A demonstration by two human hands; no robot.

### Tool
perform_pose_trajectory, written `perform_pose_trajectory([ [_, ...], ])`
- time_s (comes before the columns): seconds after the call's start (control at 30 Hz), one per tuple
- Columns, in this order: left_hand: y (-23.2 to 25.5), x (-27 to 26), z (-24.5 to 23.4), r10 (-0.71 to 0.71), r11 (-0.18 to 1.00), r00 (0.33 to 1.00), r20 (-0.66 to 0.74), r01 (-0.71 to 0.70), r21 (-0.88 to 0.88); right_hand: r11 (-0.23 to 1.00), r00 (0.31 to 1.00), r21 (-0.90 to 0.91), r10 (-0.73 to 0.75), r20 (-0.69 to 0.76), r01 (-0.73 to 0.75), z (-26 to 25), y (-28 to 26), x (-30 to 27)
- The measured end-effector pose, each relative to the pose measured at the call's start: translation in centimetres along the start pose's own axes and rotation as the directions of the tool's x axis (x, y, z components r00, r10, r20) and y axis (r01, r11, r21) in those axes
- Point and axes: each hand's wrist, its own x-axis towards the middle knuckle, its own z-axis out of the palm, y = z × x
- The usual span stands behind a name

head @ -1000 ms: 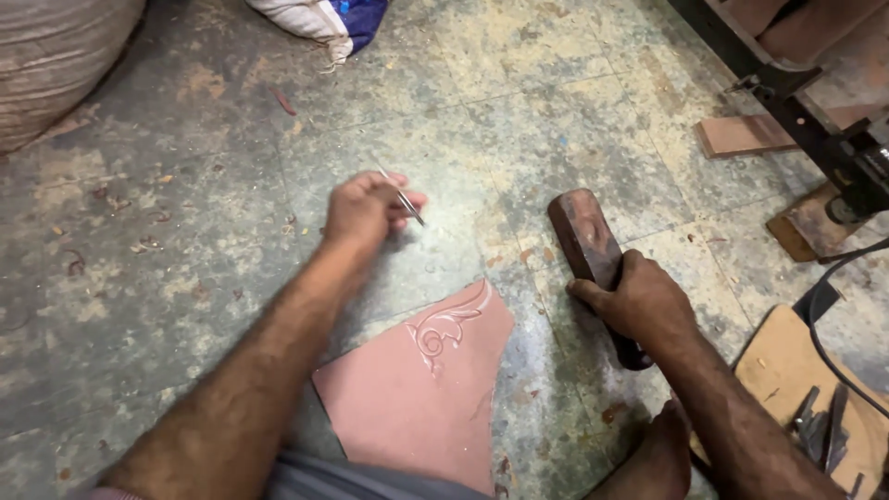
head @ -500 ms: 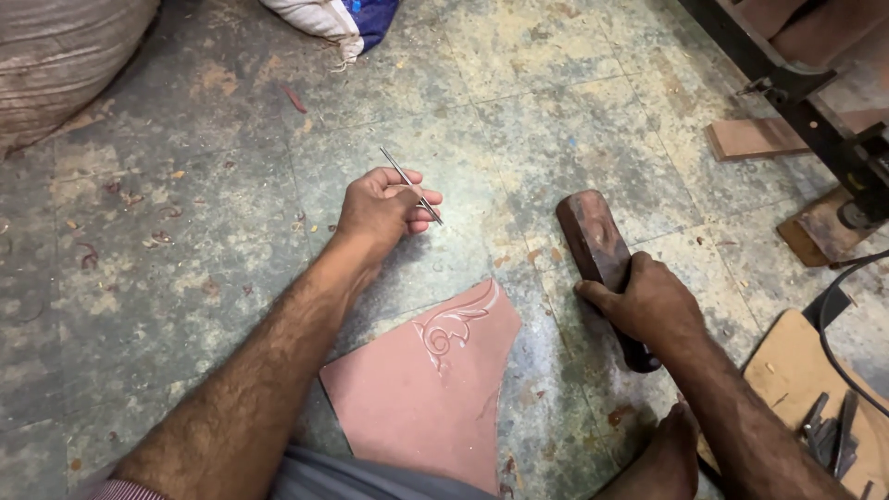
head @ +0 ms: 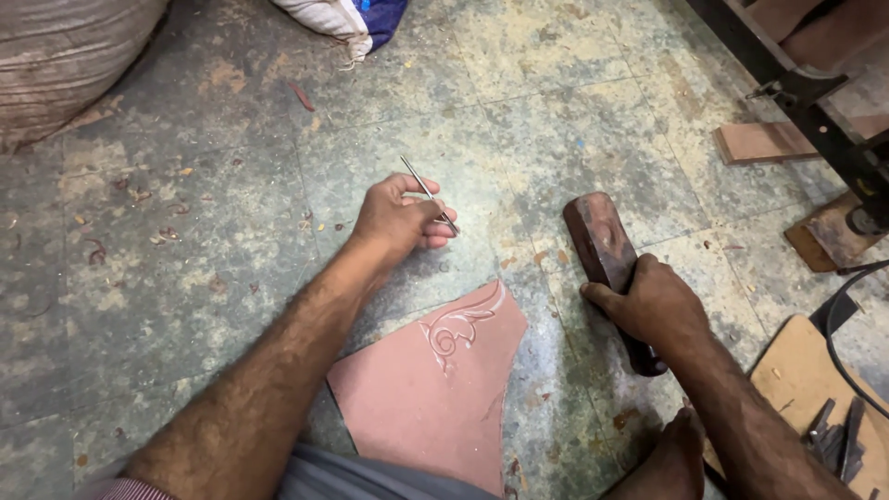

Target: The person uses a wooden mallet and a metal tool to carve a design into a piece of pink material. They repeatedly strike the tool with the mallet to follow the pattern before switching to a different metal tool.

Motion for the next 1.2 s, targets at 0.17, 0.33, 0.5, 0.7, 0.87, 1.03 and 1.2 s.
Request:
perform_pose_trajectory([
  [0.17, -0.7, -0.1, 0.6, -0.05, 0.998, 0.999, 0.018, 0.049, 0.046, 1.0, 1.0, -0.006, -0.018, -0.018, 0.018, 0.3, 0.2, 0.0],
  [0.33, -3.6, 0.6, 1.6, -0.074, 0.989, 0.995, 0.073, 0.064, 0.134, 1.0, 1.0, 0.001, -0.022, -0.018, 0.022, 0.2, 0.2, -0.1],
  [0.5, -4.3, -1.4, 3.1, -0.043, 0.95, 0.981, 0.188, -0.018, 0.312, 1.0, 1.0, 0.015, -0.001, 0.02, 0.0, -0.3, -0.2, -0.4],
  [0.7, -3.0, -2.2, 3.7, 0.057, 0.903, 0.975, 0.214, -0.142, 0.405, 1.0, 1.0, 0.009, -0.018, -0.003, 0.018, 0.1, 0.2, 0.0],
  [0.87, -4.2, -1.8, 3.6, 0.103, 0.922, 0.967, 0.232, -0.181, 0.344, 0.999, 1.0, 0.026, -0.018, -0.015, 0.018, 0.2, 0.2, 0.0],
  [1.03, -4.4, -2.2, 4.2, 0.109, 0.938, 0.965, 0.239, -0.179, 0.295, 0.999, 1.0, 0.035, -0.009, -0.023, 0.01, -0.1, 0.3, -0.3],
  [1.2, -4.7, -2.4, 4.4, 0.113, 0.945, 0.97, 0.214, -0.172, 0.279, 0.985, 0.999, 0.169, 0.037, -0.009, -0.035, -1.6, 0.4, -0.7],
])
